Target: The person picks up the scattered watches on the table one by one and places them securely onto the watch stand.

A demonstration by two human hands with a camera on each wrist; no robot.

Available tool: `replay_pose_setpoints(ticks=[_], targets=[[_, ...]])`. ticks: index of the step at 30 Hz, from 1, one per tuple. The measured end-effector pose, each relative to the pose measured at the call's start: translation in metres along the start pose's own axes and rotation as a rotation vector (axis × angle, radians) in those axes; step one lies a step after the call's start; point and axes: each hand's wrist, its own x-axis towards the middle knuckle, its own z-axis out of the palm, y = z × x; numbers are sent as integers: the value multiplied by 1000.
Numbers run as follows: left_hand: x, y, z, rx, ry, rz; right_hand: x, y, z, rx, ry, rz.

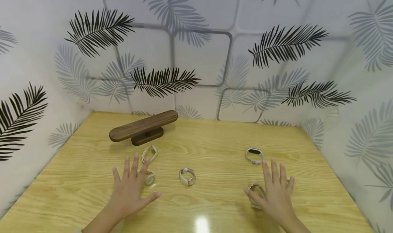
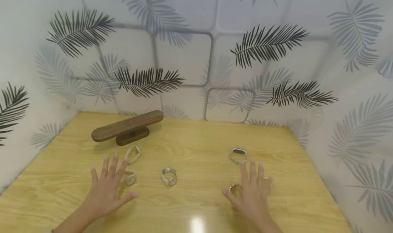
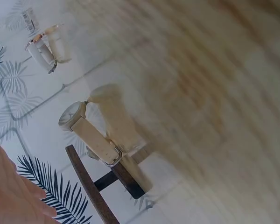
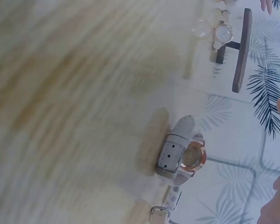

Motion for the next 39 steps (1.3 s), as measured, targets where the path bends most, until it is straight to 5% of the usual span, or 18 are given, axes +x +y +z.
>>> replay_pose_setpoints(ticks=[7,11,24,34,39], targets=[[5,-4,-4,-45,-20,-43,18,-13,1,116,48,-75],[9,-11,-9,-162,-63,-139,30,-21,10,176,27,-81],[37,-62,-21,-547,-2,-347,71,-56,47,505,-213,-22],[54,-83,-20,-693,-14,-623,102,-75,80,609,-201,-65],[64,-88,-17,-799,1,-692,113,-83,89,656,-212,-32]])
